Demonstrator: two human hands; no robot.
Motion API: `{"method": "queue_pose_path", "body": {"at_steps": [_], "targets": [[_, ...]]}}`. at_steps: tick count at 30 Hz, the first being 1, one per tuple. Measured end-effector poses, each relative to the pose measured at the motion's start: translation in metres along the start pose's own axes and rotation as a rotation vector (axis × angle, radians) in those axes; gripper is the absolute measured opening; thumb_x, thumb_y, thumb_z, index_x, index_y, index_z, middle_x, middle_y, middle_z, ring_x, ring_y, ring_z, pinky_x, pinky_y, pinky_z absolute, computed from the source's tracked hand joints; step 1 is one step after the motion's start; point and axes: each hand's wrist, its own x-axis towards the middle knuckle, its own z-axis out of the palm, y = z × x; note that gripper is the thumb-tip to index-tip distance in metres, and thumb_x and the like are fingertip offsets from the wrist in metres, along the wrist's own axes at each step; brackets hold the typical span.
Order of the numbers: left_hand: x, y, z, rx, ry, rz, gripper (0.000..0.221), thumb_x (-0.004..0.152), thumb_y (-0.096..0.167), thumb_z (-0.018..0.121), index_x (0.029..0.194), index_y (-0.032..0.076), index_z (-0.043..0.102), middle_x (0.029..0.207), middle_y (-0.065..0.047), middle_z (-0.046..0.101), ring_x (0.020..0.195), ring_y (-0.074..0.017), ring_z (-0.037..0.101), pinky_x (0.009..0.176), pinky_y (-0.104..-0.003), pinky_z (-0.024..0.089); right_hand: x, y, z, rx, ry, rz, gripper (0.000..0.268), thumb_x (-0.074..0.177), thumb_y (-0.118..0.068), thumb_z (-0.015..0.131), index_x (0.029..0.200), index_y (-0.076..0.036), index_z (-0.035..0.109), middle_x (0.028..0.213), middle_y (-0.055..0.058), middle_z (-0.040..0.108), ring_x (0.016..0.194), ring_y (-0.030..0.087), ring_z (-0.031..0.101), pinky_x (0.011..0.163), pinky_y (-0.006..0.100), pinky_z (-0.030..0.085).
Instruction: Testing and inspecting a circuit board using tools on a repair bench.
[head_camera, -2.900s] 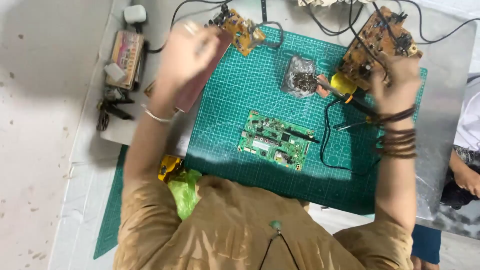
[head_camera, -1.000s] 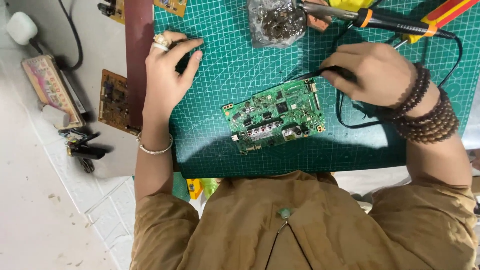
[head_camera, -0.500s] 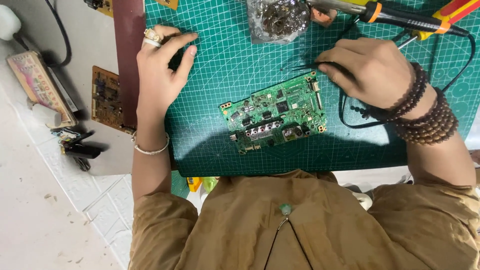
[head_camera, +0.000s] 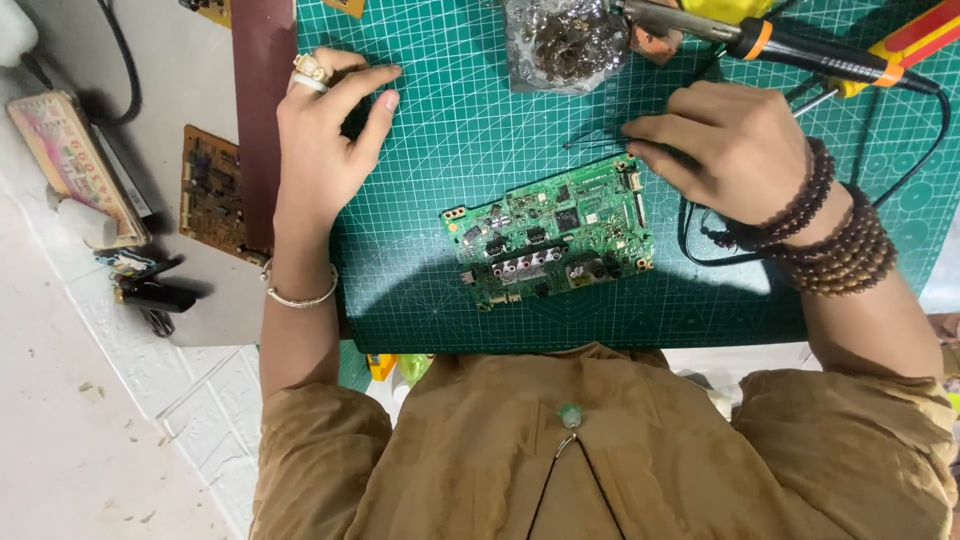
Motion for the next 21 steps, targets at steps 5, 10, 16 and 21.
{"method": "queue_pose_path", "body": {"at_steps": [5,10,16,21], "targets": [[-0.001,-0.001,0.0,-0.003,0.003,0.017,0.021,0.107,0.012,0.06,0.114,-0.004,0.072,0.106,-0.014,0.056,0.099,-0.0288,0.058,0.083,-0.039,0.05,0.0,0.0,0.0,0.008,-0.009,0.001,0.014,0.103,-0.013,0.072,0.107,0.0,0.075,0.085,0.011,0.066,0.072,0.024,0.063,0.064,0.034,0.055],[-0.001,-0.003,0.0,-0.003,0.005,0.023,0.021,0.108,0.013,0.061,0.115,-0.003,0.072,0.107,-0.014,0.055,0.099,-0.0289,0.057,0.082,-0.039,0.05,0.0,-0.003,0.003,-0.017,-0.001,-0.012,0.013,0.104,-0.013,0.072,0.105,-0.001,0.076,0.084,0.01,0.068,0.073,0.023,0.064,0.063,0.033,0.055],[-0.002,-0.005,0.001,0.001,0.01,0.025,0.021,0.108,0.013,0.06,0.115,-0.003,0.072,0.106,-0.014,0.055,0.099,-0.0287,0.057,0.081,-0.039,0.051,-0.001,-0.005,-0.003,0.141,0.057,0.009,0.013,0.103,-0.006,0.07,0.099,0.005,0.075,0.081,0.014,0.068,0.07,0.024,0.062,0.061,0.034,0.054],[-0.002,-0.004,0.001,-0.001,0.004,0.007,0.021,0.108,0.013,0.06,0.115,-0.002,0.072,0.107,-0.014,0.055,0.1,-0.0285,0.057,0.082,-0.039,0.05,-0.002,-0.003,-0.014,0.625,0.062,0.159,0.012,0.097,-0.001,0.063,0.091,0.006,0.071,0.066,0.012,0.063,0.045,0.011,0.046,0.039,0.02,0.033]]}}
